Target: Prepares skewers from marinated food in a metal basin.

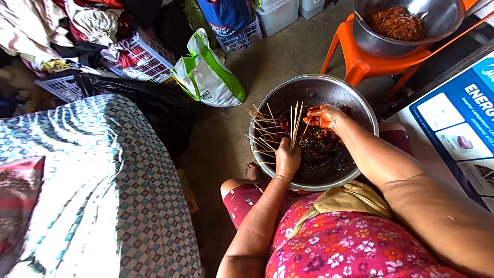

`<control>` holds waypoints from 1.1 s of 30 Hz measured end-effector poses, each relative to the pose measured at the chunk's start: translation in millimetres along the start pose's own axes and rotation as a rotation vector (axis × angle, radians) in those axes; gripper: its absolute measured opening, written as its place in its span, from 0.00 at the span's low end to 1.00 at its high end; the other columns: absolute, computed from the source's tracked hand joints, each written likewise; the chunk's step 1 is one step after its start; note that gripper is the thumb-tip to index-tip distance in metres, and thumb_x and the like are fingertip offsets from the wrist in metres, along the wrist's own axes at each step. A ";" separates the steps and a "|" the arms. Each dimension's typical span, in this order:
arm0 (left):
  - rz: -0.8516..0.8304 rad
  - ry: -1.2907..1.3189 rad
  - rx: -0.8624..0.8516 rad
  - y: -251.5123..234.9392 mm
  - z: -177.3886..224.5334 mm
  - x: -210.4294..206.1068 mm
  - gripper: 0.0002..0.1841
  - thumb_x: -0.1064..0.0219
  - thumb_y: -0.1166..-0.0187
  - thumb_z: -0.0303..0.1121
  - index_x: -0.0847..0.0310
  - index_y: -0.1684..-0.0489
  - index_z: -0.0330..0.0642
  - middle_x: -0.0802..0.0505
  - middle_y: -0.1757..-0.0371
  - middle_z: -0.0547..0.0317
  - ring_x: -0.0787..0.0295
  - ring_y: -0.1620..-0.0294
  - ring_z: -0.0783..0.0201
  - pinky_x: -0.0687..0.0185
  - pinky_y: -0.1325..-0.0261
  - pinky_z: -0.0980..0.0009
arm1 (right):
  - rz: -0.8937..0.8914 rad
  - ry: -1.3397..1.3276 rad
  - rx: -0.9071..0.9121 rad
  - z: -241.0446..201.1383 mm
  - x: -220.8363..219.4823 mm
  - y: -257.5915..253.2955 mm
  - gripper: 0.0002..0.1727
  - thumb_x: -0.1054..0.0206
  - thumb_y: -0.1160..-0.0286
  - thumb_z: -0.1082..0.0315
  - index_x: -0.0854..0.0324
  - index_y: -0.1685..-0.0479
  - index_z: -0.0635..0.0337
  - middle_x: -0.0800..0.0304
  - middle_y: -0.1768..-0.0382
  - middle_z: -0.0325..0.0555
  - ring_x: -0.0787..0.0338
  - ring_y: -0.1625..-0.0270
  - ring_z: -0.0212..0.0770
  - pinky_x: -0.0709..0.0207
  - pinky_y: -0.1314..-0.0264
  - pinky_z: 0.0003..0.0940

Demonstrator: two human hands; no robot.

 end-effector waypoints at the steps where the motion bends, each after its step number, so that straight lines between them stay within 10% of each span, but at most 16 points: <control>1: 0.001 -0.006 0.011 0.2 -0.7 0.3 0.13 0.36 0.20 0.27 0.22 0.42 0.33 0.11 0.70 0.51 0.12 0.74 0.61 0.13 0.63 0.61 | -0.002 0.010 -0.001 0.1 -1.3 1.3 0.11 0.43 0.17 0.81 0.29 0.40 0.68 0.18 0.61 0.49 0.10 0.65 0.43 0.10 0.52 0.40; 16: 0.019 -0.062 0.017 2.9 5.2 0.9 0.13 0.37 0.19 0.25 0.22 0.41 0.33 0.10 0.67 0.50 0.11 0.69 0.58 0.13 0.57 0.58 | -0.072 -0.002 0.005 2.6 -15.4 8.5 0.09 0.47 0.08 0.70 0.28 0.42 0.66 0.17 0.62 0.47 0.09 0.62 0.43 0.10 0.49 0.40; 33: 0.021 0.269 0.123 1.1 -11.5 -2.9 0.08 0.38 0.18 0.23 0.26 0.46 0.32 0.16 0.77 0.55 0.18 0.82 0.65 0.19 0.75 0.69 | -0.123 0.119 -0.115 29.2 -35.1 22.9 0.08 0.49 0.09 0.72 0.30 0.43 0.65 0.15 0.63 0.49 0.08 0.65 0.45 0.09 0.54 0.42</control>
Point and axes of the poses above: each hand's wrist, its own y-axis away from the middle knuckle, its own x-axis out of the back of the hand, z = x × y, the point moved 10 cm from there along -y, towards the middle knuckle
